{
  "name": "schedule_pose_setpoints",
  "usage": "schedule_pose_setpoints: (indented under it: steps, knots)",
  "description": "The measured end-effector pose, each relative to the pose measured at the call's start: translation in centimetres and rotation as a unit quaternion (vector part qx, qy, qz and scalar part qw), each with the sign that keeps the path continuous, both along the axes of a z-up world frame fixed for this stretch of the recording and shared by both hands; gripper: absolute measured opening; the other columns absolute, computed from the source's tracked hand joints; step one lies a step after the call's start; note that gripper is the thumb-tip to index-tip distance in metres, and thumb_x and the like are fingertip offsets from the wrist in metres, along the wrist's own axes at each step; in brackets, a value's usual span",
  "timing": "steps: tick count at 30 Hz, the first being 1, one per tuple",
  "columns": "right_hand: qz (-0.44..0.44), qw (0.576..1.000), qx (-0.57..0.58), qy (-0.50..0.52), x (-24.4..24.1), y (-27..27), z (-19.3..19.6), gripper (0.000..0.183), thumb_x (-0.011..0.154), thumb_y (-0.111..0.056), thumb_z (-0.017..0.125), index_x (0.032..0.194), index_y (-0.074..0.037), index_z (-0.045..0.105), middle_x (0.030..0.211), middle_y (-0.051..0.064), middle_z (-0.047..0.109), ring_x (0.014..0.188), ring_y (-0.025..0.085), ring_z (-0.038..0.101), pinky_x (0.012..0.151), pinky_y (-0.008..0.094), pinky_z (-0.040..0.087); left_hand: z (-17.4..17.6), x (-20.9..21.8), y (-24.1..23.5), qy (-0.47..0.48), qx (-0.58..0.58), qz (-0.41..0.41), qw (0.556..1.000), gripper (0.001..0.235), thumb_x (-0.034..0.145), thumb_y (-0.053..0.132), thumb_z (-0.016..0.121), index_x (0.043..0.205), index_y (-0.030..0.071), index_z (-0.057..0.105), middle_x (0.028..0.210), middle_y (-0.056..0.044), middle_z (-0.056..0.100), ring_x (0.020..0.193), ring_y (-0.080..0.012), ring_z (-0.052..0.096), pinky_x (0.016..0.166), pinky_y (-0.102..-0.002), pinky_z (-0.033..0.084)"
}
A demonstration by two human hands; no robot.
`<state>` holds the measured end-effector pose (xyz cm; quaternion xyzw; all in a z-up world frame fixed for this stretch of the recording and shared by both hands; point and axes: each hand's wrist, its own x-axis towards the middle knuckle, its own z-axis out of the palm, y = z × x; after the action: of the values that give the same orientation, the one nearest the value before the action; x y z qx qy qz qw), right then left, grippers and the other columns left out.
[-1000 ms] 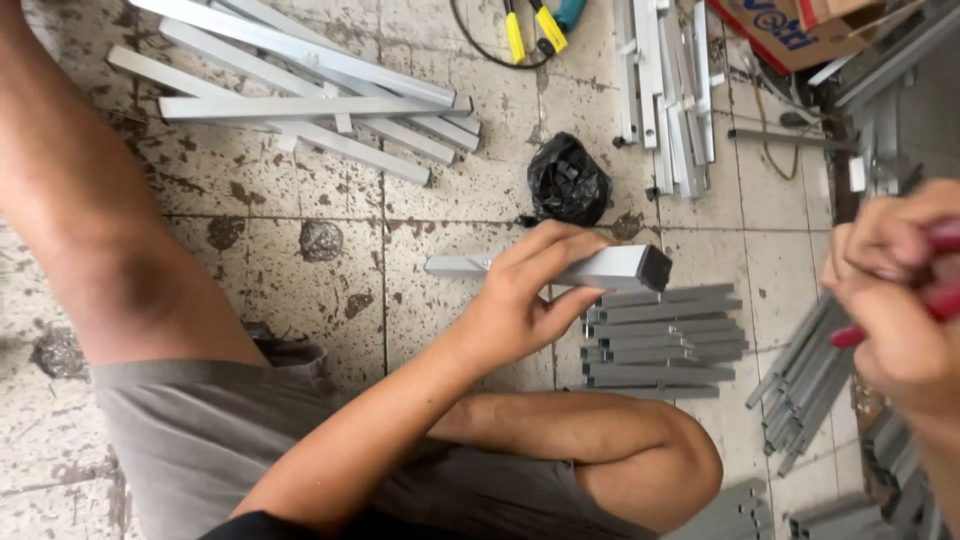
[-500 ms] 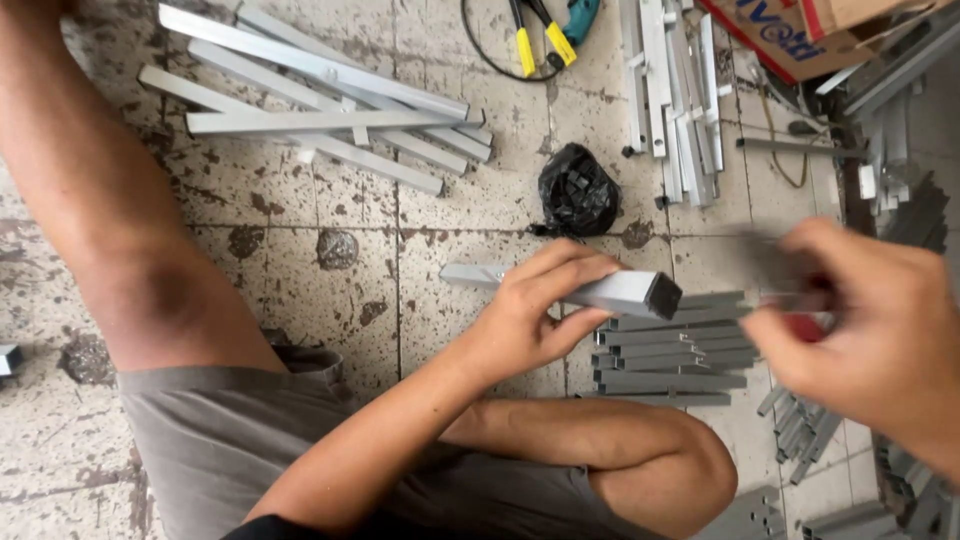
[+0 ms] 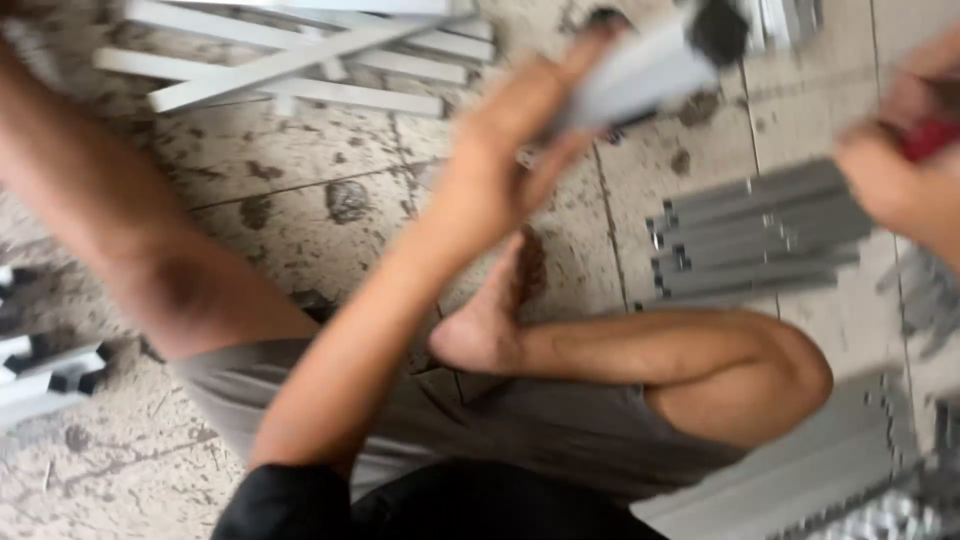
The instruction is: Removing plastic end caps from aluminum extrusions using pliers
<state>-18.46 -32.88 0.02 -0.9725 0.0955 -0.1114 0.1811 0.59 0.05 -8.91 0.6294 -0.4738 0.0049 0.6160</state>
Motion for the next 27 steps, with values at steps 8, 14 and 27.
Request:
schedule_pose_setpoints:
  steps: [8, 14, 27]
  knots:
    - [-0.03, 0.913, 0.05, 0.404, 1.1, -3.7, -16.7, 0.038, 0.084, 0.004, 0.071, 0.12, -0.007, 0.068, 0.104, 0.01, 0.072, 0.081, 0.018, 0.067, 0.07, 0.029, 0.06, -9.6, 19.7, 1.8, -0.334, 0.3, 0.185, 0.874, 0.01, 0.099, 0.005, 0.081, 0.105, 0.011, 0.077, 0.097, -0.012, 0.074, 0.082, -0.0337, 0.065, 0.064, -0.045, 0.049]
    - [0.074, 0.915, -0.046, 0.395, -1.9, -7.4, -22.7, 0.042, 0.072, 0.0, 0.078, 0.11, -0.011, 0.062, 0.108, 0.007, 0.072, 0.097, 0.022, 0.07, 0.087, 0.038, 0.059, -13.7, 21.3, 0.2, -0.214, 0.484, 0.165, 0.832, 0.045, 0.103, 0.01, 0.066, 0.147, 0.016, 0.064, 0.131, -0.03, 0.059, 0.118, -0.0471, 0.041, 0.096, -0.059, 0.043]
    - [0.058, 0.998, -0.008, 0.023, -1.3, -4.9, -10.9, 0.032, 0.067, 0.009, 0.074, 0.091, -0.005, 0.058, 0.116, 0.015, 0.071, 0.106, 0.033, 0.066, 0.087, 0.043, 0.051, -21.8, 10.7, -25.3, -0.322, 0.36, 0.132, 0.866, 0.018, 0.09, 0.016, 0.058, 0.101, 0.022, 0.07, 0.103, -0.003, 0.066, 0.107, -0.0279, 0.055, 0.084, -0.042, 0.045]
